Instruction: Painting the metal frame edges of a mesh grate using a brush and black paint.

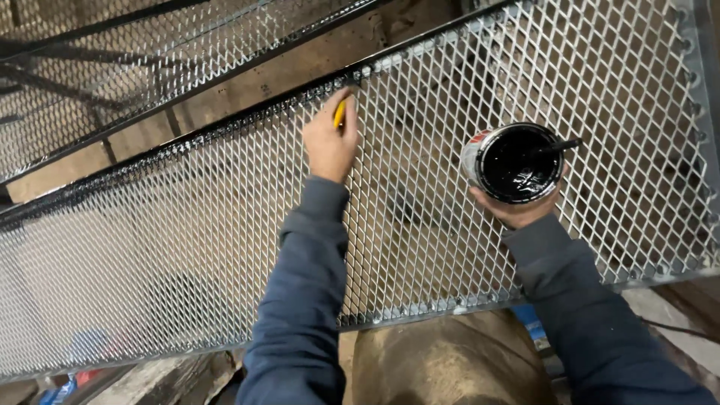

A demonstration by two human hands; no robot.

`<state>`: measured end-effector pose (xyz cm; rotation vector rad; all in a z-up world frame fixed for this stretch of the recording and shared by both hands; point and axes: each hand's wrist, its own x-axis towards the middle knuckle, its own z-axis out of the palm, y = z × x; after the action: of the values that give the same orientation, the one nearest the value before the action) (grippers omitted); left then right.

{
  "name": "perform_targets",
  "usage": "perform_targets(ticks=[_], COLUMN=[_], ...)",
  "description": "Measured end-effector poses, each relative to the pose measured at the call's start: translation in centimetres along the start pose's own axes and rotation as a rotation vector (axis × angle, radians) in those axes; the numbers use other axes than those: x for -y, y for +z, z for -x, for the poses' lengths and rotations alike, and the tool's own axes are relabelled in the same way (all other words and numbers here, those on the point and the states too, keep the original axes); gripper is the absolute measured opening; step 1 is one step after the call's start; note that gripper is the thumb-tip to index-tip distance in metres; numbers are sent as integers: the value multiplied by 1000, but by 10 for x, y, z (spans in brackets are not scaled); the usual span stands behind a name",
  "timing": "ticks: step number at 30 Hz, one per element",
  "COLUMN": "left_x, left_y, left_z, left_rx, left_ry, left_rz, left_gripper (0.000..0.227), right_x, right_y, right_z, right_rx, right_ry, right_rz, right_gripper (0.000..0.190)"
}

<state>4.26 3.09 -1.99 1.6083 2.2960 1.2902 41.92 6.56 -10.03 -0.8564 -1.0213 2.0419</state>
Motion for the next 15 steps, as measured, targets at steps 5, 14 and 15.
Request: perform_targets(ticks=[5, 14, 15], left_x=[32, 26, 16], left_y=[-26, -27, -11], left_z=[12, 1, 0], left_rx=[-88, -130, -81], left_ry=[-468, -9, 48], left_rz=[538, -244, -72], left_gripper=[24, 12, 13], right_x=[-25, -21, -19], right_y=[-36, -33, -30], right_z=[0, -2, -1], right_rx=[80, 15, -35], right_ry=[61, 193, 159], right_rz=[-112, -511, -297], right_gripper=[85, 82, 85])
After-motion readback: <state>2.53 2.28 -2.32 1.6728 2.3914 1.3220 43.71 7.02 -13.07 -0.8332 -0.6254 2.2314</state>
